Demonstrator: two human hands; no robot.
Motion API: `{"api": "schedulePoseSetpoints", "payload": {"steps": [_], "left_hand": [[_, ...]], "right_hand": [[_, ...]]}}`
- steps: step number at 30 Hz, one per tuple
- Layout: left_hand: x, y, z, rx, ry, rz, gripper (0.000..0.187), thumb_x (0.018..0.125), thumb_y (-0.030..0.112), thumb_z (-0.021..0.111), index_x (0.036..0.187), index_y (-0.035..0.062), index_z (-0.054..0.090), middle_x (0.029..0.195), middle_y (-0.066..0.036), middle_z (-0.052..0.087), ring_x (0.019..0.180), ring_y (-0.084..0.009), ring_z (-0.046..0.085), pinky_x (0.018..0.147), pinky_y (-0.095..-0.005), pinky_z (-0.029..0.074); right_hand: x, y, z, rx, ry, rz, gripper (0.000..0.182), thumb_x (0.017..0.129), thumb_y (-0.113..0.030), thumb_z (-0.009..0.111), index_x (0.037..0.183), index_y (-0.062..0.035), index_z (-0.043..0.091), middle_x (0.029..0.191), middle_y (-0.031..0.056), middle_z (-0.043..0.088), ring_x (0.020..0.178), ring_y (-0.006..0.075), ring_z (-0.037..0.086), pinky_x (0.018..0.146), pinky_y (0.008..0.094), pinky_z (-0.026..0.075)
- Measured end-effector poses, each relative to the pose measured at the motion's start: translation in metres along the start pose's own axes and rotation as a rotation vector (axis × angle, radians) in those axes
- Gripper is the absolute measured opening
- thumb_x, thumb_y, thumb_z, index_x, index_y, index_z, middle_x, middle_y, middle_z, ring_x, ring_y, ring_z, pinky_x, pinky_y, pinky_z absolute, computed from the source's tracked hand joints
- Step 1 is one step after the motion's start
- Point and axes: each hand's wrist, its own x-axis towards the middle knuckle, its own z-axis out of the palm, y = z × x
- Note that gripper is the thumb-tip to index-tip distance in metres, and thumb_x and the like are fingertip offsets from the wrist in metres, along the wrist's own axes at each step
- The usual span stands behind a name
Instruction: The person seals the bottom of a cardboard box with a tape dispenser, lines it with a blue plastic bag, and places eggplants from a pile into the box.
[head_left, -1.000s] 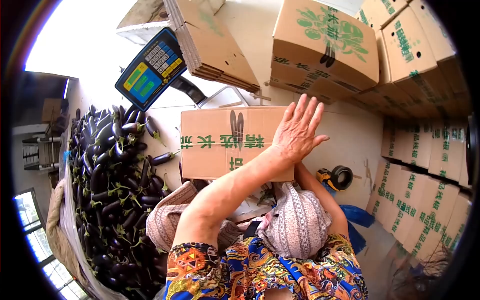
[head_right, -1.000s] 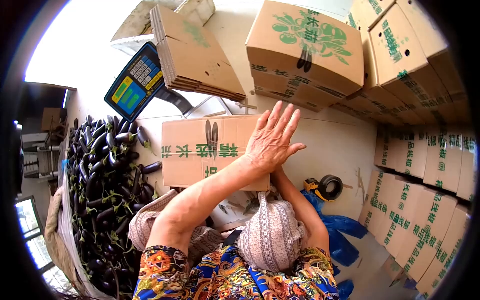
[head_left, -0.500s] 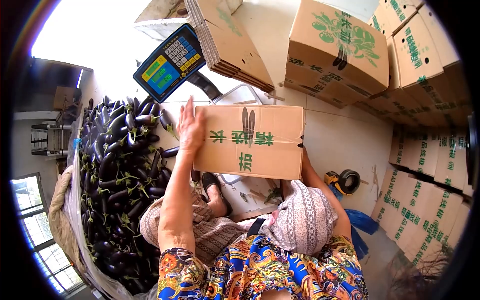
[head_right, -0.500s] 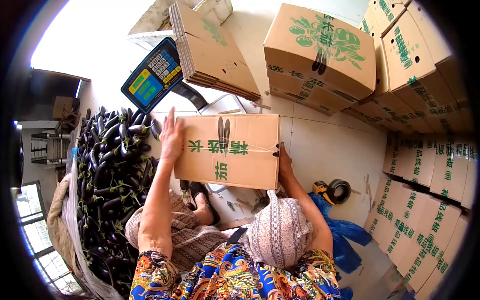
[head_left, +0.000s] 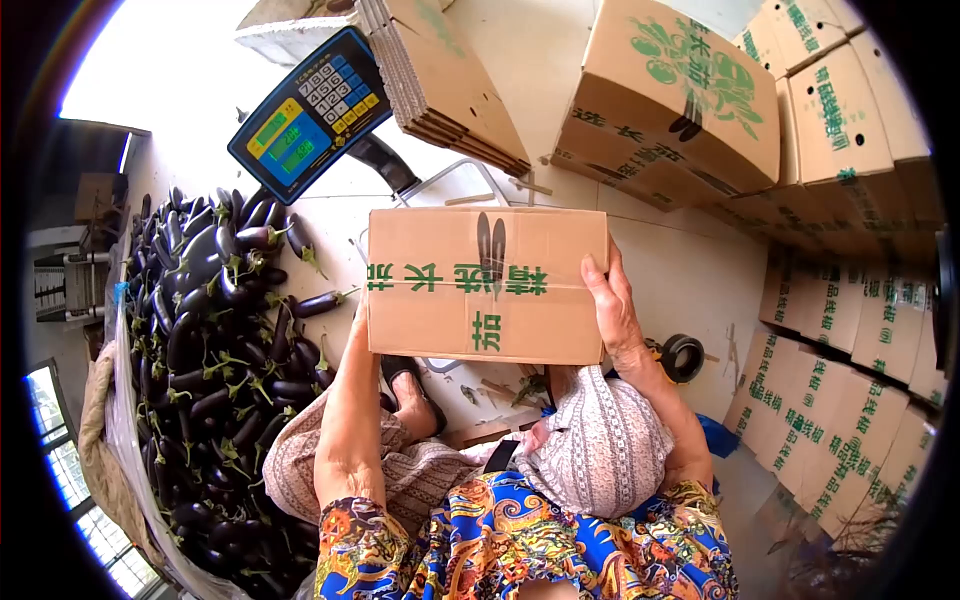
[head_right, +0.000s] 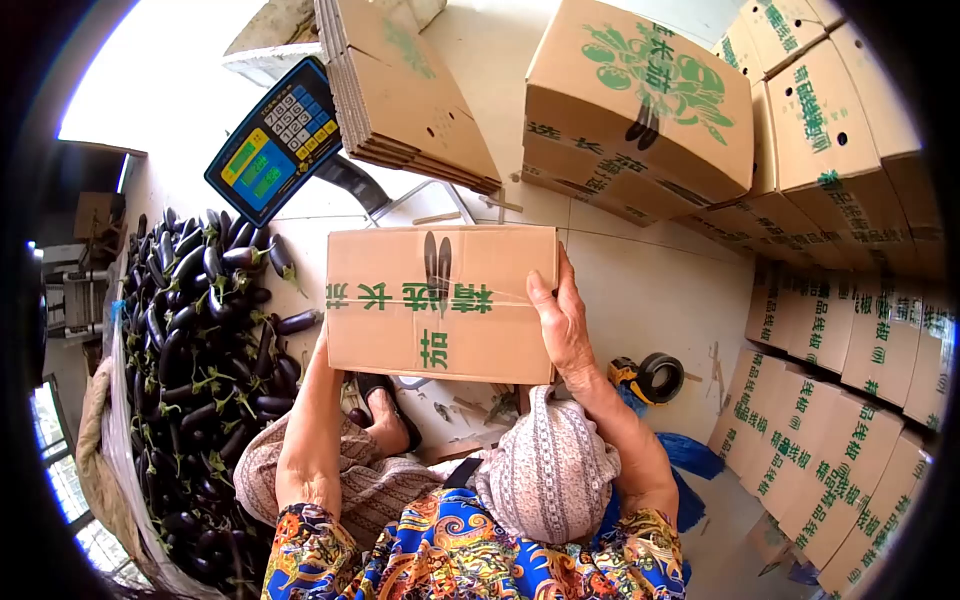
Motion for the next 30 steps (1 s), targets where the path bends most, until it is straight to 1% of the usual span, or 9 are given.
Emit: {"api": "schedulePoseSetpoints", "payload": {"steps": [1, 2, 6, 9, 13, 15, 19, 21, 30], "left_hand": [[0.001, -0.001, 0.000, 0.002, -0.004, 0.000, 0.069, 0.095, 0.060, 0.041, 0.151, 0.0185, 0.034, 0.143, -0.012, 0.042, 0.134, -0.0276, 0.032, 0.110, -0.0418, 0.024], [0.001, -0.001, 0.000, 0.003, -0.005, -0.004, 0.069, 0.095, 0.060, 0.041, 0.150, 0.0185, 0.035, 0.143, -0.012, 0.042, 0.133, -0.0274, 0.032, 0.109, -0.0416, 0.025], [0.000, -0.006, 0.001, -0.013, 0.001, -0.016, 0.070, 0.094, 0.061, 0.041, 0.150, 0.0185, 0.035, 0.140, -0.011, 0.043, 0.130, -0.0266, 0.034, 0.107, -0.0408, 0.027], [-0.001, -0.007, 0.003, -0.019, 0.001, -0.019, 0.071, 0.094, 0.062, 0.041, 0.150, 0.0185, 0.036, 0.138, -0.011, 0.045, 0.127, -0.0260, 0.036, 0.106, -0.0402, 0.028], [-0.003, -0.008, 0.005, -0.026, 0.004, -0.028, 0.072, 0.093, 0.063, 0.042, 0.149, 0.0185, 0.037, 0.135, -0.011, 0.046, 0.124, -0.0251, 0.038, 0.103, -0.0395, 0.030], [-0.003, -0.008, 0.007, -0.019, 0.002, -0.033, 0.072, 0.093, 0.064, 0.042, 0.149, 0.0185, 0.037, 0.134, -0.010, 0.047, 0.123, -0.0247, 0.039, 0.102, -0.0391, 0.031], [-0.002, -0.007, 0.011, -0.011, -0.007, -0.032, 0.073, 0.092, 0.065, 0.042, 0.148, 0.0186, 0.038, 0.131, -0.010, 0.049, 0.119, -0.0239, 0.041, 0.100, -0.0383, 0.033], [-0.002, -0.007, 0.013, -0.008, -0.017, -0.028, 0.074, 0.092, 0.066, 0.043, 0.148, 0.0186, 0.038, 0.129, -0.010, 0.049, 0.118, -0.0235, 0.042, 0.099, -0.0379, 0.034], [-0.016, 0.002, 0.040, -0.012, -0.067, -0.041, 0.076, 0.090, 0.069, 0.043, 0.147, 0.0186, 0.040, 0.123, -0.009, 0.053, 0.110, -0.0217, 0.046, 0.094, -0.0362, 0.038]], "right_hand": [[-0.002, -0.003, 0.002, 0.021, 0.021, 0.044, 0.065, 0.099, -0.031, 0.053, 0.152, -0.0019, 0.027, 0.147, 0.0166, 0.043, 0.135, 0.0249, 0.041, 0.111, 0.0341, 0.032], [-0.003, -0.005, 0.002, -0.042, 0.033, 0.026, 0.062, 0.101, -0.033, 0.048, 0.152, -0.0031, 0.029, 0.146, 0.0156, 0.045, 0.133, 0.0229, 0.043, 0.111, 0.0319, 0.032], [-0.002, 0.002, 0.001, 0.052, 0.008, 0.060, 0.058, 0.105, -0.037, 0.039, 0.151, -0.0031, 0.031, 0.146, 0.0128, 0.045, 0.132, 0.0210, 0.044, 0.110, 0.0317, 0.034], [-0.002, 0.012, 0.001, 0.250, 0.000, 0.087, 0.057, 0.105, -0.044, 0.033, 0.144, -0.0016, 0.040, 0.136, 0.0113, 0.053, 0.125, 0.0203, 0.050, 0.104, 0.0320, 0.040], [-0.005, 0.023, 0.003, 0.554, -0.020, 0.172, 0.060, 0.104, -0.050, 0.032, 0.142, -0.0045, 0.042, 0.136, 0.0112, 0.053, 0.122, 0.0224, 0.053, 0.101, 0.0347, 0.045], [-0.004, 0.035, -0.003, 0.564, -0.025, 0.194, 0.061, 0.104, -0.052, 0.032, 0.142, -0.0052, 0.042, 0.136, 0.0111, 0.053, 0.121, 0.0226, 0.054, 0.101, 0.0352, 0.045], [0.000, 0.055, -0.005, 0.611, 0.080, 0.479, 0.058, 0.103, -0.049, 0.042, 0.142, -0.0062, 0.043, 0.135, 0.0119, 0.053, 0.118, 0.0226, 0.056, 0.098, 0.0359, 0.049], [-0.001, 0.062, -0.007, 0.617, 0.092, 0.545, 0.058, 0.102, -0.048, 0.043, 0.142, -0.0063, 0.043, 0.134, 0.0117, 0.054, 0.118, 0.0225, 0.057, 0.097, 0.0359, 0.049], [-0.014, 0.062, -0.043, 0.542, 0.051, 0.459, 0.057, 0.100, -0.047, 0.048, 0.140, -0.0069, 0.045, 0.130, 0.0107, 0.056, 0.114, 0.0222, 0.059, 0.095, 0.0357, 0.050]]}}
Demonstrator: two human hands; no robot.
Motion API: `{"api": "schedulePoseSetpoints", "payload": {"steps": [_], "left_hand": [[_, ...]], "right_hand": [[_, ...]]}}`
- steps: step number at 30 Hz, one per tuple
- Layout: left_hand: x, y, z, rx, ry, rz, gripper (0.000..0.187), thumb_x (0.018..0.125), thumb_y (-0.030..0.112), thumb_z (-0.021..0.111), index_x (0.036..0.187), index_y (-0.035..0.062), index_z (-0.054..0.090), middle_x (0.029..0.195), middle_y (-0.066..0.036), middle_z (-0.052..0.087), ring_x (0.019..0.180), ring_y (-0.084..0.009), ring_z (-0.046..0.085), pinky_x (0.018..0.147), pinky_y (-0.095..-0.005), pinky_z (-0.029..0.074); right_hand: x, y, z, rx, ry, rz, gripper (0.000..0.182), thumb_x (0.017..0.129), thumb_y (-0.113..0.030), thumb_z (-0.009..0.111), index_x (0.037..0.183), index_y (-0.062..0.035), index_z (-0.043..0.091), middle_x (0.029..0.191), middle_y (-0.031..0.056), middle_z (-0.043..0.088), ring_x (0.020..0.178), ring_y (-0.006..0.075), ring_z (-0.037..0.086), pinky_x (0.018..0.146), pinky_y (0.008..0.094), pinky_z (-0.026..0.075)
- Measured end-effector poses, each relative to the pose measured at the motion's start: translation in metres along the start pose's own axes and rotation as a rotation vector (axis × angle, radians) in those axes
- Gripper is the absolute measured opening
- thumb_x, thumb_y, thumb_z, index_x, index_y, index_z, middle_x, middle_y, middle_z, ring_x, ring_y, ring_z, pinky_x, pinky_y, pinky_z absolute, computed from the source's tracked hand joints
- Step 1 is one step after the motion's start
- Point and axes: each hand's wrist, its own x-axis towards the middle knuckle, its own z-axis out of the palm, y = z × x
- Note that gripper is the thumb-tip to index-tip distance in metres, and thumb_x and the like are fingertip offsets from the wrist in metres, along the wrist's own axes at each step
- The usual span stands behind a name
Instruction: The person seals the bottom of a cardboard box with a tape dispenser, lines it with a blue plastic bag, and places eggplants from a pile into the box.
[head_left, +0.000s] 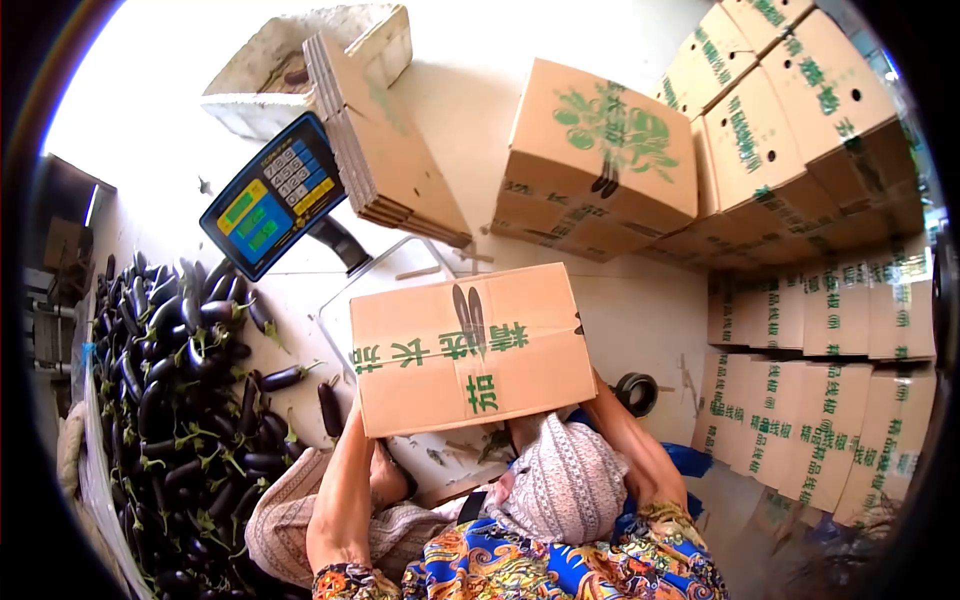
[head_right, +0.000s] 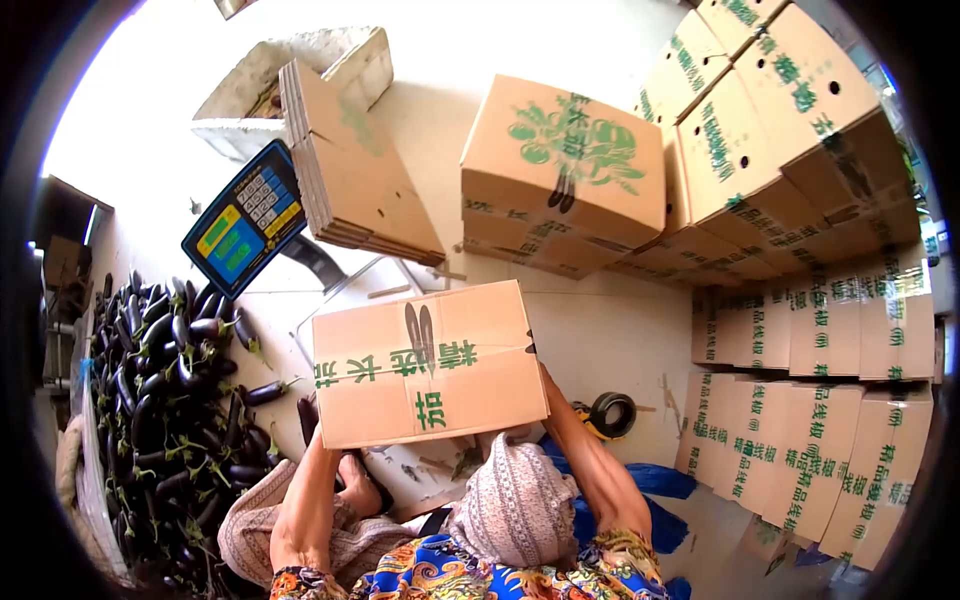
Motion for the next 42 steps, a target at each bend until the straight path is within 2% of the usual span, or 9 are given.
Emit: {"api": "schedulePoseSetpoints", "payload": {"steps": [15, 17, 23, 27, 29, 31, 35, 41, 42], "left_hand": [[0.049, 0.144, 0.190, 0.185, -0.359, 0.185, 0.080, 0.088, 0.074, 0.045, 0.145, 0.0187, 0.042, 0.113, -0.007, 0.059, 0.098, -0.0186, 0.053, 0.086, -0.0333, 0.045], [0.065, 0.161, 0.214, 0.242, -0.390, 0.182, 0.080, 0.087, 0.075, 0.045, 0.145, 0.0187, 0.043, 0.111, -0.007, 0.060, 0.097, -0.0182, 0.054, 0.085, -0.0329, 0.046], [0.107, 0.168, 0.249, 0.688, -0.400, 0.205, 0.090, 0.087, 0.080, 0.039, 0.144, 0.0107, 0.042, 0.104, -0.006, 0.056, 0.094, -0.0158, 0.056, 0.089, -0.0320, 0.047], [0.085, 0.153, 0.269, 0.877, -0.404, 0.483, 0.099, 0.084, 0.078, 0.047, 0.152, 0.0083, 0.030, 0.148, -0.013, 0.041, 0.130, -0.0264, 0.046, 0.104, -0.0402, 0.038], [0.103, 0.148, 0.267, 0.844, -0.458, 0.482, 0.091, 0.086, 0.064, 0.062, 0.150, 0.0072, 0.032, 0.148, -0.014, 0.044, 0.132, -0.0273, 0.045, 0.106, -0.0392, 0.037], [0.123, 0.134, 0.266, 0.746, -0.504, 0.577, 0.086, 0.086, 0.055, 0.068, 0.148, 0.0080, 0.034, 0.141, -0.014, 0.052, 0.129, -0.0261, 0.048, 0.105, -0.0386, 0.037], [0.140, 0.106, 0.274, 0.496, -0.452, 0.678, 0.068, 0.090, 0.039, 0.070, 0.143, 0.0089, 0.039, 0.114, -0.005, 0.060, 0.097, -0.0134, 0.054, 0.091, -0.0313, 0.043], [0.152, 0.110, 0.262, 0.866, -0.287, 0.579, 0.058, 0.093, 0.034, 0.068, 0.134, 0.0011, 0.044, 0.106, -0.006, 0.063, 0.097, -0.0112, 0.054, 0.087, -0.0281, 0.044], [0.147, 0.101, 0.266, 0.630, -0.371, 0.649, 0.052, 0.093, 0.033, 0.068, 0.129, 0.0008, 0.047, 0.102, -0.006, 0.064, 0.093, -0.0112, 0.055, 0.085, -0.0269, 0.045]], "right_hand": [[-0.104, -0.207, -0.052, -0.174, -0.020, -0.738, 0.057, 0.096, -0.045, 0.056, 0.138, -0.0080, 0.048, 0.124, 0.0090, 0.060, 0.108, 0.0216, 0.062, 0.090, 0.0355, 0.051], [-0.107, -0.237, -0.036, -0.211, -0.004, -0.831, 0.061, 0.097, -0.053, 0.048, 0.139, -0.0083, 0.048, 0.118, 0.0072, 0.062, 0.102, 0.0183, 0.064, 0.082, 0.0333, 0.052], [-0.076, -0.281, -0.025, -0.522, 0.305, -0.578, 0.091, 0.085, -0.083, 0.035, 0.136, -0.0092, 0.052, 0.111, 0.0029, 0.063, 0.085, 0.0092, 0.060, 0.066, 0.0269, 0.044], [-0.055, -0.264, -0.052, -0.537, 0.225, -0.772, 0.086, 0.089, -0.076, 0.043, 0.142, -0.0084, 0.048, 0.131, 0.0076, 0.056, 0.110, 0.0165, 0.055, 0.083, 0.0286, 0.047], [-0.060, -0.253, -0.025, -0.577, 0.215, -0.907, 0.068, 0.088, -0.032, 0.074, 0.143, -0.0049, 0.045, 0.132, 0.0081, 0.056, 0.111, 0.0194, 0.055, 0.096, 0.0346, 0.046], [-0.043, -0.257, -0.034, -0.589, 0.264, -0.908, 0.063, 0.085, -0.019, 0.076, 0.139, -0.0038, 0.048, 0.124, 0.0081, 0.061, 0.109, 0.0186, 0.057, 0.093, 0.0330, 0.047], [-0.009, -0.267, -0.049, -0.595, 0.330, -0.987, 0.055, 0.086, -0.016, 0.074, 0.134, -0.0032, 0.051, 0.115, 0.0078, 0.064, 0.103, 0.0170, 0.059, 0.091, 0.0307, 0.048], [0.015, -0.250, -0.052, -0.705, 0.451, -1.068, 0.070, 0.080, -0.022, 0.080, 0.135, -0.0017, 0.044, 0.124, 0.0147, 0.059, 0.109, 0.0246, 0.059, 0.094, 0.0363, 0.047], [0.010, -0.250, -0.042, -0.744, 0.509, -1.078, 0.070, 0.079, -0.022, 0.081, 0.135, -0.0009, 0.044, 0.124, 0.0161, 0.059, 0.111, 0.0255, 0.058, 0.095, 0.0365, 0.046]]}}
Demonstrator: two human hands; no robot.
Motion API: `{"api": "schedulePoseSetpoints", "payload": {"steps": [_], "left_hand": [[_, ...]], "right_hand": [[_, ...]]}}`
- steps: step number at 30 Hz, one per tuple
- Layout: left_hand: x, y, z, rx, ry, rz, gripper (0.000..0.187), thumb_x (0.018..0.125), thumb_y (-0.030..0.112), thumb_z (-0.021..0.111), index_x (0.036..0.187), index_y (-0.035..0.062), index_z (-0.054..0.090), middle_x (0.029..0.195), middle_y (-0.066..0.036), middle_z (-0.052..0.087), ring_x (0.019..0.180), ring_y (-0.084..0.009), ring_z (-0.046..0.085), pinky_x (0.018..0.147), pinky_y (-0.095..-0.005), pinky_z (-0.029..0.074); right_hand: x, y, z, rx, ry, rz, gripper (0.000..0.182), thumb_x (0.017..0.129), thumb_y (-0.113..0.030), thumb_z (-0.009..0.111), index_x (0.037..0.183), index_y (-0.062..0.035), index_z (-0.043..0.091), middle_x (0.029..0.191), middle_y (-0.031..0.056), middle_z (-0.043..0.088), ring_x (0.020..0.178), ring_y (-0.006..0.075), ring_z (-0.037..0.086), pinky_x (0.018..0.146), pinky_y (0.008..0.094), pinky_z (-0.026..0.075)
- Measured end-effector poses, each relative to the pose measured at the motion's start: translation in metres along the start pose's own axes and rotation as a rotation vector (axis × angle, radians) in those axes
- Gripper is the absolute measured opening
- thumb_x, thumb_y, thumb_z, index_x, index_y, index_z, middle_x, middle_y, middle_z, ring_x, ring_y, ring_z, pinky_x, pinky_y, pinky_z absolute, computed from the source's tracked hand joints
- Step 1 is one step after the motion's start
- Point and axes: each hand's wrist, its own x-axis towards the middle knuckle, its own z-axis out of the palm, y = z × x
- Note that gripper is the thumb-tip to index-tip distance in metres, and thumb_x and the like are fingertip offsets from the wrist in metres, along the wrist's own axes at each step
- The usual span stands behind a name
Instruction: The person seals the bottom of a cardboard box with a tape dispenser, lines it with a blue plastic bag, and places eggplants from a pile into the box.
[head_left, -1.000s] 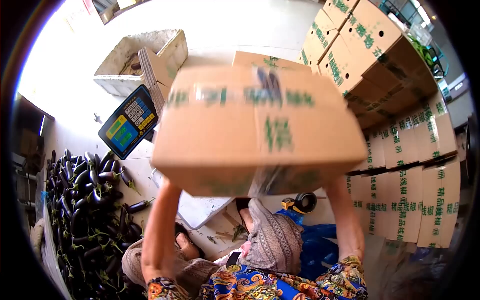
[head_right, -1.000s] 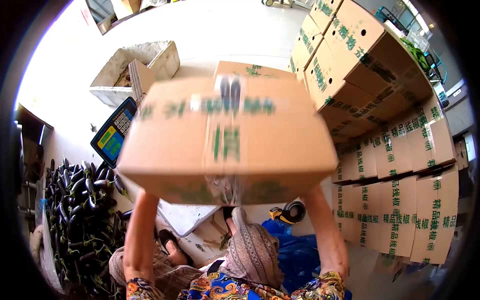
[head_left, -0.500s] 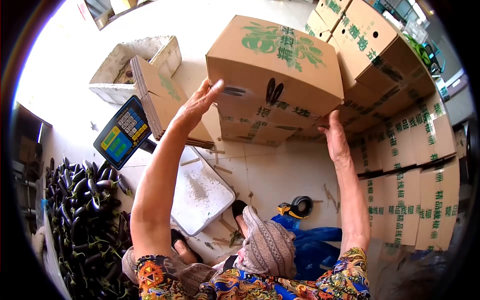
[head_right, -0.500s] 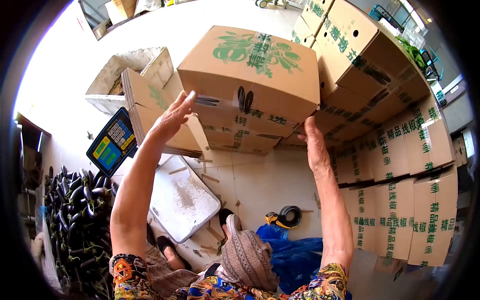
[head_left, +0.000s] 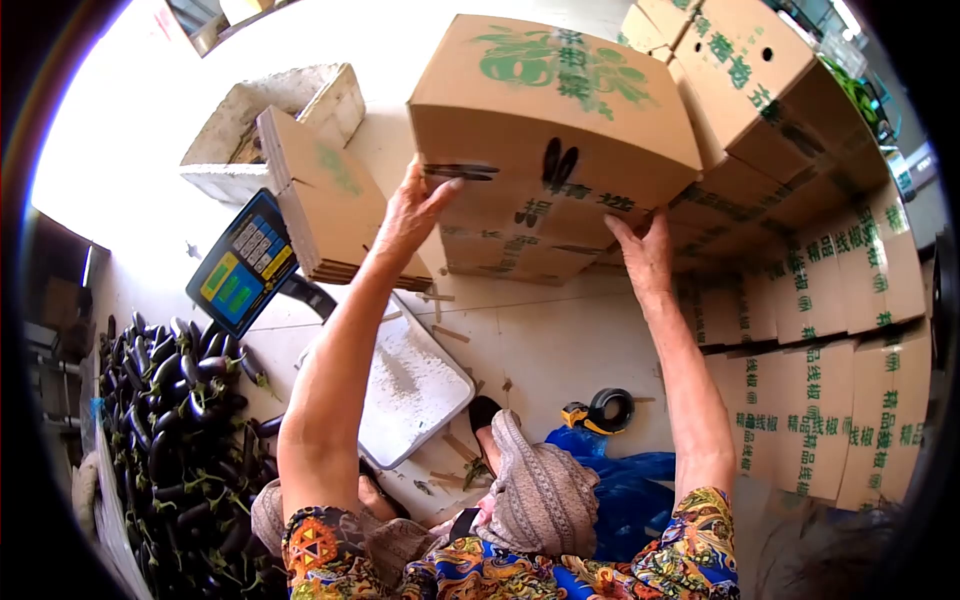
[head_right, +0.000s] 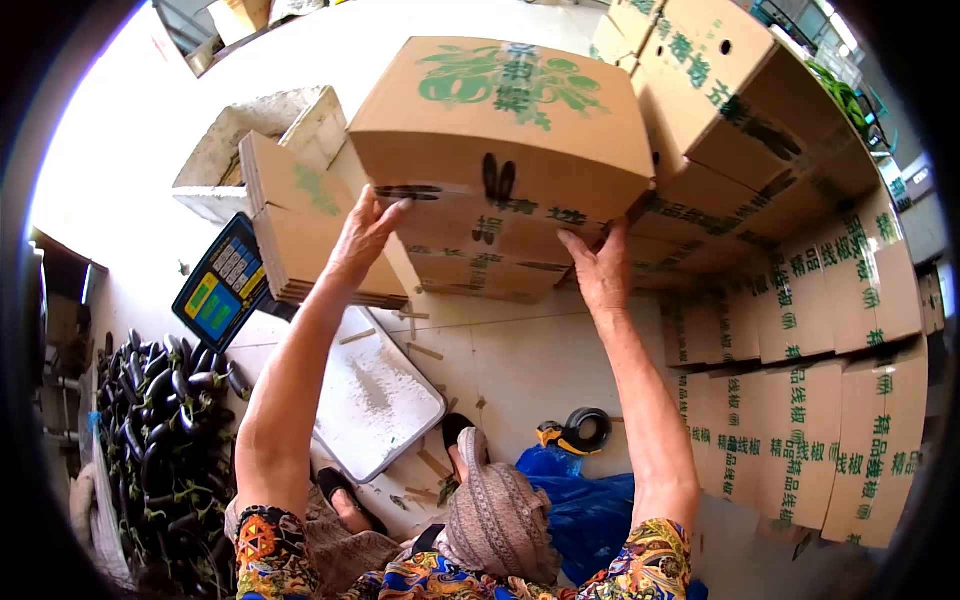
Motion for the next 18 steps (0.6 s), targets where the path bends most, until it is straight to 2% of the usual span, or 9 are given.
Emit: {"api": "schedulePoseSetpoints", "payload": {"steps": [3, 4, 5, 7, 8, 11, 13, 15, 18], "left_hand": [[-0.014, 0.001, -0.007, 0.387, 0.096, 0.002, 0.053, 0.090, 0.035, 0.071, 0.127, 0.0036, 0.051, 0.102, -0.013, 0.066, 0.086, -0.0164, 0.060, 0.076, -0.0324, 0.050], [-0.019, 0.007, -0.015, 0.501, 0.132, 0.094, 0.054, 0.086, 0.036, 0.073, 0.127, 0.0050, 0.056, 0.108, -0.020, 0.066, 0.087, -0.0249, 0.065, 0.075, -0.0374, 0.052], [-0.027, 0.014, -0.030, 0.697, 0.125, 0.084, 0.051, 0.085, 0.033, 0.073, 0.125, 0.0045, 0.060, 0.115, -0.023, 0.064, 0.095, -0.0341, 0.065, 0.083, -0.0409, 0.052], [-0.054, 0.022, -0.059, 0.895, 0.291, 0.243, 0.043, 0.086, 0.027, 0.070, 0.121, 0.0034, 0.063, 0.118, -0.021, 0.063, 0.104, -0.0365, 0.061, 0.091, -0.0420, 0.048], [-0.068, 0.027, -0.073, 0.983, 0.370, 0.270, 0.038, 0.087, 0.022, 0.067, 0.120, 0.0028, 0.064, 0.121, -0.019, 0.062, 0.112, -0.0357, 0.057, 0.097, -0.0424, 0.044], [-0.097, 0.022, -0.122, 1.066, 0.466, 0.095, 0.035, 0.086, 0.018, 0.068, 0.117, 0.0024, 0.066, 0.122, -0.019, 0.061, 0.114, -0.0357, 0.056, 0.100, -0.0420, 0.043], [-0.111, -0.005, -0.148, 1.143, 0.383, 0.157, 0.037, 0.085, 0.017, 0.069, 0.119, 0.0032, 0.066, 0.126, -0.020, 0.058, 0.114, -0.0350, 0.056, 0.098, -0.0405, 0.045], [-0.117, -0.012, -0.142, 0.773, 0.430, 0.016, 0.041, 0.083, 0.015, 0.073, 0.121, 0.0032, 0.065, 0.131, -0.019, 0.054, 0.105, -0.0303, 0.064, 0.086, -0.0358, 0.054], [-0.112, -0.015, -0.136, 0.691, 0.472, 0.019, 0.039, 0.081, 0.013, 0.077, 0.117, 0.0035, 0.068, 0.130, -0.019, 0.054, 0.100, -0.0291, 0.066, 0.081, -0.0332, 0.057]], "right_hand": [[-0.006, -0.012, 0.006, 0.055, -0.018, -0.006, 0.065, 0.083, -0.020, 0.078, 0.135, 0.0001, 0.044, 0.126, 0.0146, 0.058, 0.113, 0.0249, 0.056, 0.098, 0.0344, 0.044], [-0.015, -0.004, 0.010, 0.159, 0.026, 0.065, 0.063, 0.085, -0.020, 0.075, 0.136, -0.0004, 0.044, 0.125, 0.0133, 0.058, 0.112, 0.0231, 0.057, 0.098, 0.0330, 0.045], [-0.024, 0.003, 0.013, 0.258, 0.070, 0.137, 0.061, 0.088, -0.019, 0.073, 0.138, -0.0010, 0.043, 0.124, 0.0120, 0.058, 0.111, 0.0212, 0.057, 0.097, 0.0317, 0.045], [-0.057, 0.007, 0.014, 0.200, 0.032, 0.308, 0.053, 0.092, -0.019, 0.068, 0.137, -0.0035, 0.045, 0.119, 0.0088, 0.060, 0.105, 0.0148, 0.059, 0.091, 0.0276, 0.049], [-0.073, 0.002, 0.018, 0.237, -0.130, 0.378, 0.047, 0.092, -0.020, 0.067, 0.133, -0.0038, 0.049, 0.113, 0.0071, 0.061, 0.098, 0.0127, 0.059, 0.086, 0.0264, 0.050], [-0.112, -0.014, 0.056, 0.215, -0.406, 0.483, 0.030, 0.093, -0.024, 0.066, 0.115, -0.0036, 0.062, 0.098, 0.0033, 0.065, 0.081, 0.0094, 0.060, 0.073, 0.0226, 0.050], [-0.121, -0.020, 0.091, 0.284, -0.533, 0.483, 0.027, 0.093, -0.027, 0.066, 0.105, -0.0025, 0.066, 0.092, 0.0046, 0.066, 0.077, 0.0117, 0.061, 0.071, 0.0240, 0.049], [-0.118, -0.035, 0.136, 0.212, -0.622, 0.327, 0.028, 0.093, -0.030, 0.065, 0.101, -0.0028, 0.067, 0.092, 0.0074, 0.068, 0.080, 0.0155, 0.062, 0.071, 0.0284, 0.050], [-0.095, -0.074, 0.204, 0.156, -0.701, 0.202, 0.036, 0.091, -0.038, 0.067, 0.100, -0.0030, 0.068, 0.094, 0.0104, 0.069, 0.083, 0.0199, 0.064, 0.076, 0.0335, 0.051]]}}
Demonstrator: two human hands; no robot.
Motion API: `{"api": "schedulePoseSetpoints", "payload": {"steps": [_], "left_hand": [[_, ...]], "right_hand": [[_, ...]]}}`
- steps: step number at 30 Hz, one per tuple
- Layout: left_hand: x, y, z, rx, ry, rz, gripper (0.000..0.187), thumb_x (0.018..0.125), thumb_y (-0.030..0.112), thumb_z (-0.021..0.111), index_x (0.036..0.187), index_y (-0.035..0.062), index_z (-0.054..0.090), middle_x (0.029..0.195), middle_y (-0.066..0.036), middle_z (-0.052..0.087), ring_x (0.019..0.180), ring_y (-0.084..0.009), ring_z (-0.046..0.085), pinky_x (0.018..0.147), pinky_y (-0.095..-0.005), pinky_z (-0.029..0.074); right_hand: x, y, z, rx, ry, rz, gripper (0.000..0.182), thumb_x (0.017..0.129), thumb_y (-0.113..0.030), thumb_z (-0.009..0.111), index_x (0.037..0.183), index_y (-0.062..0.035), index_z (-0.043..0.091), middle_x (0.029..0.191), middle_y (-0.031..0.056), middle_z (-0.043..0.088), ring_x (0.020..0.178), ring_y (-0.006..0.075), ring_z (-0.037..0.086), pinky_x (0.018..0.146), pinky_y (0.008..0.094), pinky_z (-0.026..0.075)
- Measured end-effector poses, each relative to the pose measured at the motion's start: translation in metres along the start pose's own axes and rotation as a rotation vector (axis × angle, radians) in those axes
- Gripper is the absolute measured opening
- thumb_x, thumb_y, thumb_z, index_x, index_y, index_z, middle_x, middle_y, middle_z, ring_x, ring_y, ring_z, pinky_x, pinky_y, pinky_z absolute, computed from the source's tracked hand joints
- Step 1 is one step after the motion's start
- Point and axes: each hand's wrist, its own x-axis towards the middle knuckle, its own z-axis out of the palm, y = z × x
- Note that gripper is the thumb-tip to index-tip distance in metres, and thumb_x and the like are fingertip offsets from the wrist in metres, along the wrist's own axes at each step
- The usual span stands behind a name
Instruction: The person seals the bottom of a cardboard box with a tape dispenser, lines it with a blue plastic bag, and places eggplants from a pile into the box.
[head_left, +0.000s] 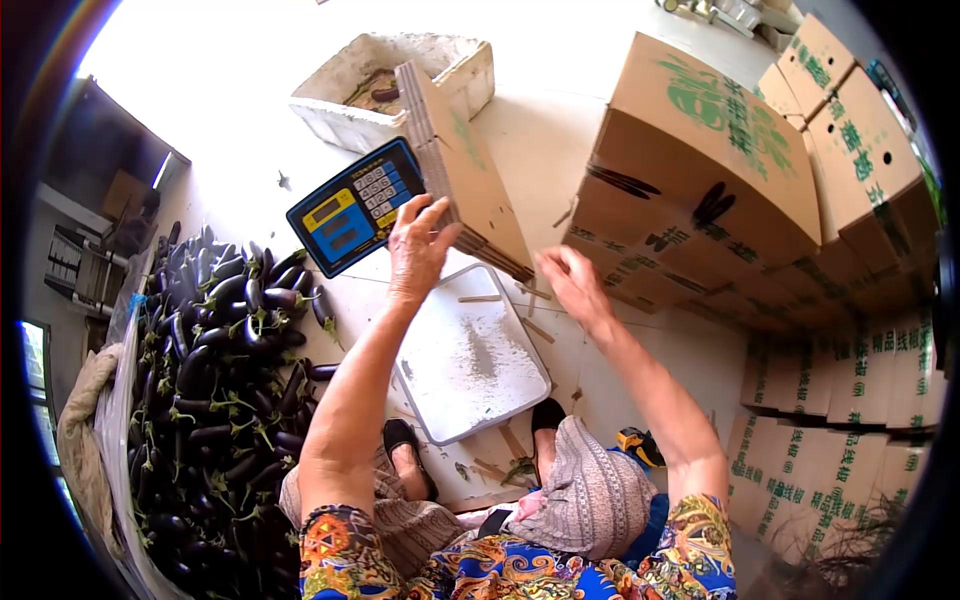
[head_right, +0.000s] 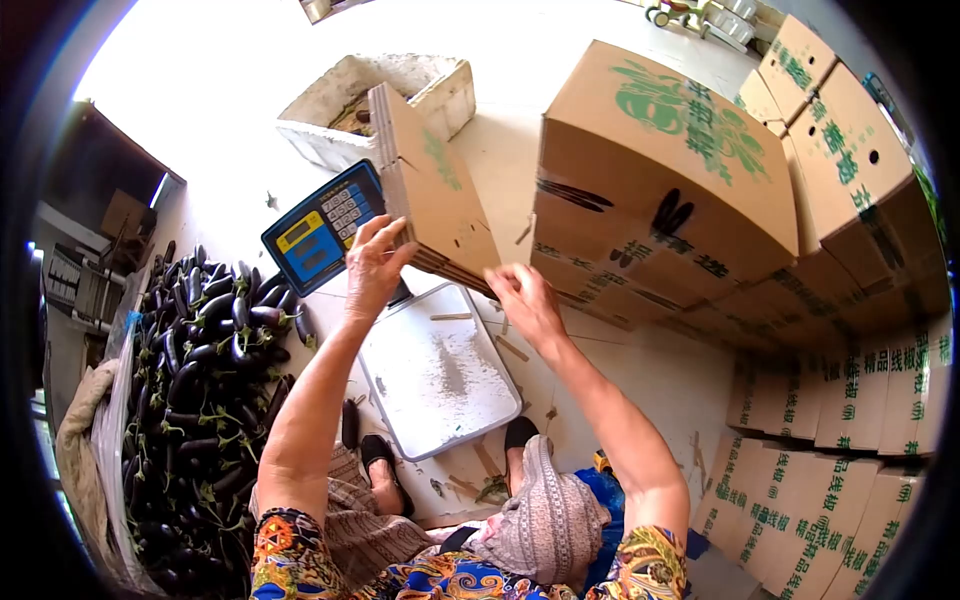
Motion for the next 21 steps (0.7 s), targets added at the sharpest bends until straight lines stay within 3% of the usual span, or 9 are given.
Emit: {"api": "schedulePoseSetpoints", "payload": {"steps": [5, 7, 10, 13, 16, 17, 19, 20, 21], "left_hand": [[-0.001, -0.012, 0.001, 0.013, 0.030, 0.059, 0.041, 0.080, 0.016, 0.077, 0.118, 0.0036, 0.067, 0.128, -0.020, 0.053, 0.106, -0.0326, 0.064, 0.088, -0.0387, 0.055], [-0.001, -0.016, -0.001, 0.105, 0.066, 0.134, 0.042, 0.081, 0.015, 0.075, 0.120, 0.0028, 0.066, 0.127, -0.016, 0.054, 0.098, -0.0263, 0.066, 0.083, -0.0324, 0.057], [0.001, -0.021, -0.007, 0.004, 0.024, 0.110, 0.043, 0.081, 0.017, 0.078, 0.121, 0.0044, 0.066, 0.129, -0.016, 0.052, 0.103, -0.0275, 0.065, 0.085, -0.0340, 0.057], [0.001, -0.022, -0.006, -0.082, 0.007, 0.083, 0.043, 0.080, 0.016, 0.078, 0.120, 0.0053, 0.067, 0.128, -0.016, 0.052, 0.103, -0.0272, 0.065, 0.087, -0.0336, 0.058], [0.002, -0.025, -0.007, -0.074, 0.021, 0.076, 0.042, 0.081, 0.016, 0.078, 0.120, 0.0064, 0.067, 0.127, -0.016, 0.051, 0.101, -0.0264, 0.065, 0.086, -0.0331, 0.058], [0.002, -0.026, -0.006, -0.060, 0.027, 0.087, 0.042, 0.081, 0.016, 0.077, 0.121, 0.0071, 0.067, 0.128, -0.016, 0.051, 0.099, -0.0259, 0.065, 0.084, -0.0332, 0.058], [0.002, -0.026, -0.004, -0.030, 0.030, 0.111, 0.041, 0.082, 0.017, 0.077, 0.122, 0.0086, 0.067, 0.128, -0.015, 0.051, 0.094, -0.0250, 0.066, 0.082, -0.0334, 0.058], [0.002, -0.025, -0.003, -0.054, 0.021, 0.084, 0.042, 0.083, 0.018, 0.076, 0.122, 0.0091, 0.066, 0.128, -0.014, 0.051, 0.092, -0.0238, 0.065, 0.079, -0.0333, 0.057], [0.002, -0.024, -0.003, -0.048, 0.026, 0.081, 0.043, 0.082, 0.018, 0.076, 0.123, 0.0098, 0.066, 0.128, -0.015, 0.051, 0.096, -0.0269, 0.064, 0.083, -0.0351, 0.056]], "right_hand": [[0.077, -0.054, 0.075, 0.184, -0.047, 0.005, 0.057, 0.084, -0.048, 0.074, 0.109, 0.0020, 0.062, 0.101, 0.0122, 0.068, 0.092, 0.0195, 0.064, 0.080, 0.0332, 0.053], [0.094, -0.055, 0.094, 0.272, -0.098, 0.027, 0.065, 0.082, -0.050, 0.075, 0.114, 0.0045, 0.059, 0.103, 0.0133, 0.067, 0.095, 0.0190, 0.064, 0.081, 0.0323, 0.054], [0.108, -0.048, 0.105, 0.435, -0.208, 0.069, 0.075, 0.081, -0.049, 0.077, 0.122, 0.0081, 0.053, 0.113, 0.0176, 0.063, 0.101, 0.0197, 0.063, 0.084, 0.0311, 0.054], [0.115, -0.043, 0.094, 0.194, -0.182, -0.077, 0.079, 0.085, -0.049, 0.072, 0.135, 0.0071, 0.046, 0.126, 0.0234, 0.059, 0.108, 0.0280, 0.063, 0.091, 0.0353, 0.052], [0.123, -0.044, 0.066, -0.163, -0.067, -0.199, 0.072, 0.088, -0.049, 0.064, 0.137, 0.0007, 0.047, 0.122, 0.0292, 0.061, 0.110, 0.0359, 0.063, 0.095, 0.0406, 0.050], [0.127, -0.040, 0.063, -0.308, 0.081, -0.333, 0.051, 0.092, -0.040, 0.059, 0.124, -0.0003, 0.056, 0.111, 0.0298, 0.064, 0.102, 0.0419, 0.065, 0.091, 0.0444, 0.052], [0.143, -0.044, 0.054, -0.844, 0.031, -0.412, 0.035, 0.094, -0.033, 0.053, 0.105, -0.0005, 0.059, 0.102, 0.0288, 0.066, 0.093, 0.0459, 0.065, 0.084, 0.0499, 0.053], [0.146, -0.044, 0.052, -0.843, 0.023, -0.461, 0.035, 0.097, -0.035, 0.050, 0.093, -0.0018, 0.057, 0.097, 0.0273, 0.067, 0.086, 0.0461, 0.066, 0.077, 0.0516, 0.053], [0.146, -0.048, 0.054, -0.812, 0.048, -0.387, 0.038, 0.097, -0.039, 0.049, 0.096, -0.0017, 0.058, 0.096, 0.0277, 0.067, 0.087, 0.0457, 0.066, 0.077, 0.0513, 0.054]]}}
